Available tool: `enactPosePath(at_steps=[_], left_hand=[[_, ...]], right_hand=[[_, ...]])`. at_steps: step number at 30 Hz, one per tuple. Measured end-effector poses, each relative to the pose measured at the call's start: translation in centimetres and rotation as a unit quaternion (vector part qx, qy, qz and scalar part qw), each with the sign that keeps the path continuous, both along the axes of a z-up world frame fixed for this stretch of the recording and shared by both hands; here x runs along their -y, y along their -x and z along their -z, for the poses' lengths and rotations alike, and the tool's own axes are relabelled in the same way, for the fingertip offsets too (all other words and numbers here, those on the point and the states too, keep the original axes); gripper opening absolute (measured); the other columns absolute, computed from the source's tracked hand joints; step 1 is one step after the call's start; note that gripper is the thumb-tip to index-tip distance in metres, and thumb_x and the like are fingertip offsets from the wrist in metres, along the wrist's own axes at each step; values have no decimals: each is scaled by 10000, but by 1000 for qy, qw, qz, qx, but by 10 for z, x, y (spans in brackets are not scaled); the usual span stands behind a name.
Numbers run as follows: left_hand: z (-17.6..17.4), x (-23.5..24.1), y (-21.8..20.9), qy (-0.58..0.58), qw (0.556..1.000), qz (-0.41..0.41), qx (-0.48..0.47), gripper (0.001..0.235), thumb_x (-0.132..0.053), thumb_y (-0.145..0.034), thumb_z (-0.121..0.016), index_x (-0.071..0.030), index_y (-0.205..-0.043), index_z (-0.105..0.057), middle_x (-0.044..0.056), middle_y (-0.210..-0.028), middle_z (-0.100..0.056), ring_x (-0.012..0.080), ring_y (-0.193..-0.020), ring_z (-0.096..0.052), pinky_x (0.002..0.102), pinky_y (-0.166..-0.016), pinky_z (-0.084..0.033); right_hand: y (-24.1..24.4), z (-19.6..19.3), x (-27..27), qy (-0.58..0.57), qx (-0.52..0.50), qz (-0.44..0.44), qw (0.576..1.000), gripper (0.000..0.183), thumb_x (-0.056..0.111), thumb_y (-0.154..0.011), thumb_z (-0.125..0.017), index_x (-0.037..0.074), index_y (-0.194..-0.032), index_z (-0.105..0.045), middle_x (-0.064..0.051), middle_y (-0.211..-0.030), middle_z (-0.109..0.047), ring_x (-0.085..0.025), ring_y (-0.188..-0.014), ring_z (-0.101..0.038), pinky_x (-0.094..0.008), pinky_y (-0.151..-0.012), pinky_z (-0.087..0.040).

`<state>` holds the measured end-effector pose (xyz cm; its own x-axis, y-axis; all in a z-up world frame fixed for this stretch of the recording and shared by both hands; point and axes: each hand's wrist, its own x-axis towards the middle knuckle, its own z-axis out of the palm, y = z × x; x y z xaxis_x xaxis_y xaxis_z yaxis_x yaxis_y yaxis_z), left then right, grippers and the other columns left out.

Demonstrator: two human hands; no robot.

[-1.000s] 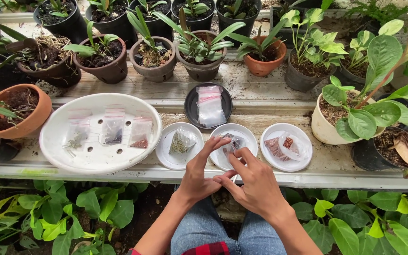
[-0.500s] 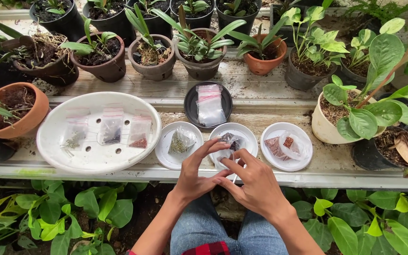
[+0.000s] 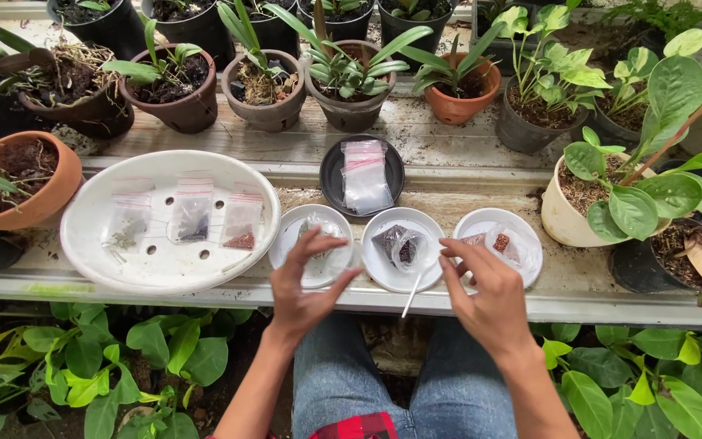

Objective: Transferring small seeds from plastic bags into plates using a spoon on a greenhouse workbench.

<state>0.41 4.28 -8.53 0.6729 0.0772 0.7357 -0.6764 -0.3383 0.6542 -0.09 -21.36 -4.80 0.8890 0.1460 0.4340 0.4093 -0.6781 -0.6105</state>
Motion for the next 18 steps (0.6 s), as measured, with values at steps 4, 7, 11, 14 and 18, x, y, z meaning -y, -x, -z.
enactPosePath(at_steps=[4,7,11,14,18], left_hand=[[5,-28,0,14,1000,-23,-17,923,-11,-675,-906,-2,-1471,-438,166,-1097,-760,325,-987,-738,500,-947,-572],[2,-40,3,-14,998,-61,-21,889,-38,-694,-914,-22,-1447,-442,133,-1123,-762,288,-1024,-739,442,-958,-572],[4,-52,8,-9,995,-86,-40,912,-45,-677,-927,-21,-1438,-426,164,-1188,-735,313,-1075,-719,436,-979,-562],[9,-62,10,2,995,-94,-45,951,-46,-661,-934,-24,-1452,-406,172,-1227,-712,313,-1090,-710,432,-997,-558],[17,-68,13,19,993,-106,-46,952,-32,-664,-931,0,-1452,-398,182,-1232,-698,325,-1087,-710,432,-1010,-551]], right_hand=[[-8,-1,8,140,-91,-43,985,198,152,-919,-676,154,-1089,-777,-54,-906,-756,-197,-630,-737,-319,-577,-576],[-16,5,0,287,-112,-123,943,191,105,-926,-635,146,-1060,-766,-99,-929,-707,-297,-678,-744,-418,-631,-608],[-29,31,-5,443,-76,-179,875,249,7,-907,-592,181,-997,-746,-52,-896,-660,-237,-696,-734,-380,-627,-590],[-36,40,-6,490,-19,-207,847,243,-4,-886,-591,190,-932,-729,-34,-866,-628,-214,-658,-709,-357,-581,-554],[-37,49,-5,479,40,-285,830,198,8,-866,-589,182,-896,-678,-35,-865,-583,-232,-661,-691,-359,-586,-534]])
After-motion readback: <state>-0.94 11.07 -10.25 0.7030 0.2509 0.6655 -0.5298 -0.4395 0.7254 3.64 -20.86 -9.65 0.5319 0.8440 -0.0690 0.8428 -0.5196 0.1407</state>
